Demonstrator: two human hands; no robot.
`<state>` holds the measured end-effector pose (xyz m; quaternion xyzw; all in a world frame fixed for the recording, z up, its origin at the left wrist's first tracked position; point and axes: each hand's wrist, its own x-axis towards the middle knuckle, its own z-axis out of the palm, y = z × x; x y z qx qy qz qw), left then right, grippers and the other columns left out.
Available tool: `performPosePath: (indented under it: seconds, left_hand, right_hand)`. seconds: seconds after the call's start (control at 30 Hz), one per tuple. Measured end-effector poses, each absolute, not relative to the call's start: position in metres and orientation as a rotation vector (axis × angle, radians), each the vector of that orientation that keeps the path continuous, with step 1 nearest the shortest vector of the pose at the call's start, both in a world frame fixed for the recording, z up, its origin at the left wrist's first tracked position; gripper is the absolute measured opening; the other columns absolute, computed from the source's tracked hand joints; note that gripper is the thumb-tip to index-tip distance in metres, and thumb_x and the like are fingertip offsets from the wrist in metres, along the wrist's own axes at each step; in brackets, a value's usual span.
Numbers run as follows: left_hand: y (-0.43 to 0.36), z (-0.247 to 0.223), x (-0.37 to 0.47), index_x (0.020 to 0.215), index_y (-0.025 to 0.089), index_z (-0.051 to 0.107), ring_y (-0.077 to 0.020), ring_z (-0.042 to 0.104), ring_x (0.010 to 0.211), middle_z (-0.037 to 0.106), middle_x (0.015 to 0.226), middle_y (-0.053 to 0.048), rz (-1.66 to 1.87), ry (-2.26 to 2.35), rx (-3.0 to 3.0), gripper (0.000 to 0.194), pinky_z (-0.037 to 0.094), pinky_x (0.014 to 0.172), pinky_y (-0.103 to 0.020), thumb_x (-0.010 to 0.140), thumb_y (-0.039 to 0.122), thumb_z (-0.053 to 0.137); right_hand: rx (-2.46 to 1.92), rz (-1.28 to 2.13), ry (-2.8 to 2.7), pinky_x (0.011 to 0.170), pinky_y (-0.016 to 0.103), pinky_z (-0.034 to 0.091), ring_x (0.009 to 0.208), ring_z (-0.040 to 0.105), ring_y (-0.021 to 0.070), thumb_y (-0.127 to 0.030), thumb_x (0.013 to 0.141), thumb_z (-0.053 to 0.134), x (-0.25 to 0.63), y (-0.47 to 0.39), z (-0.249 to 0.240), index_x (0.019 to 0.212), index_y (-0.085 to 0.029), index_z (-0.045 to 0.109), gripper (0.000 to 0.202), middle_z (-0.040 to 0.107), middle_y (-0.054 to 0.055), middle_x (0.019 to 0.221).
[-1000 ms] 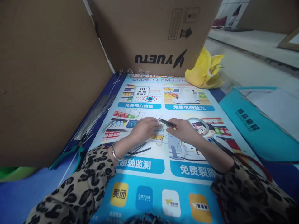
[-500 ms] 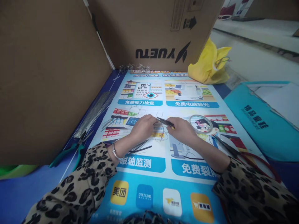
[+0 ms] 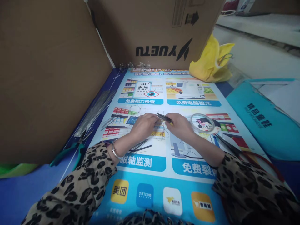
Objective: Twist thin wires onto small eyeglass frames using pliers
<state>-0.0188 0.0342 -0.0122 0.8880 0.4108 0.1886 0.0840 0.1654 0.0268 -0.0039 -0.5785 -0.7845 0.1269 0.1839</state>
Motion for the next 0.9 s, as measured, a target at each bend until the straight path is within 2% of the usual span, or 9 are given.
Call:
performPosePath:
  seconds: [0.13,0.27,0.4,0.53,0.67,0.8,0.9]
  left_hand:
    - [0.033,-0.013,-0.018,0.102,0.018,0.064,-0.0216,0.055,0.105,0.065,0.109,-0.006,0.547,1.230,2.660,0.025,0.045,0.090,-0.041,0.086,0.012,0.045]
    - [0.032,-0.012,-0.021,0.101,0.016,0.063,-0.0208,0.054,0.111,0.061,0.118,-0.011,0.696,1.130,2.608,0.021,0.043,0.096,-0.040,0.085,0.016,0.050]
    - [0.029,-0.007,-0.030,0.103,0.018,0.062,-0.0209,0.050,0.118,0.056,0.127,-0.011,0.862,1.078,2.580,0.021,0.043,0.098,-0.042,0.087,0.021,0.048]
    - [0.024,0.000,-0.034,0.102,0.020,0.061,-0.0183,0.053,0.115,0.059,0.122,-0.009,1.032,1.116,2.554,0.023,0.044,0.097,-0.041,0.089,0.017,0.042]
    - [0.017,-0.004,-0.023,0.117,0.019,0.054,-0.0176,0.047,0.123,0.056,0.129,-0.009,0.741,1.000,2.709,0.032,0.041,0.102,-0.039,0.090,0.014,0.039]
    - [0.013,-0.012,-0.010,0.129,0.014,0.044,-0.0206,0.033,0.134,0.044,0.139,-0.013,0.428,0.978,2.772,0.039,0.030,0.109,-0.042,0.092,0.026,0.041]
    - [0.012,-0.012,-0.008,0.133,0.015,0.040,-0.0205,0.028,0.136,0.039,0.143,-0.013,0.314,1.015,2.768,0.043,0.026,0.110,-0.043,0.094,0.033,0.036]
  right_hand:
    - [-1.612,0.351,-2.217,0.065,0.027,0.032,0.077,0.052,0.0179,-0.024,0.078,0.050,0.166,0.027,-0.006,0.076,-0.020,0.057,0.009,0.060,0.003,0.076]
    - [-1.590,0.377,-2.170,0.063,0.027,0.032,0.074,0.051,0.0169,-0.027,0.077,0.051,0.167,0.024,-0.004,0.075,-0.020,0.057,0.009,0.059,0.002,0.075]
    - [-1.583,0.408,-2.063,0.064,0.026,0.035,0.074,0.053,0.0161,-0.031,0.078,0.051,0.172,0.020,-0.003,0.081,-0.021,0.058,0.013,0.060,0.001,0.076]
    - [-1.583,0.435,-1.967,0.066,0.027,0.038,0.075,0.055,0.0169,-0.031,0.077,0.052,0.180,0.019,-0.002,0.086,-0.021,0.060,0.016,0.062,0.001,0.080]
    - [-1.579,0.458,-1.893,0.066,0.027,0.040,0.074,0.056,0.0164,-0.030,0.077,0.051,0.183,0.020,-0.003,0.089,-0.020,0.061,0.019,0.064,0.002,0.080]
    - [-1.562,0.489,-1.855,0.066,0.027,0.040,0.073,0.057,0.0158,-0.031,0.077,0.051,0.183,0.020,-0.006,0.090,-0.020,0.062,0.020,0.064,0.001,0.080]
    - [-1.543,0.519,-1.841,0.065,0.027,0.041,0.071,0.057,0.0151,-0.031,0.076,0.052,0.183,0.019,-0.007,0.090,-0.021,0.063,0.020,0.064,0.001,0.080]
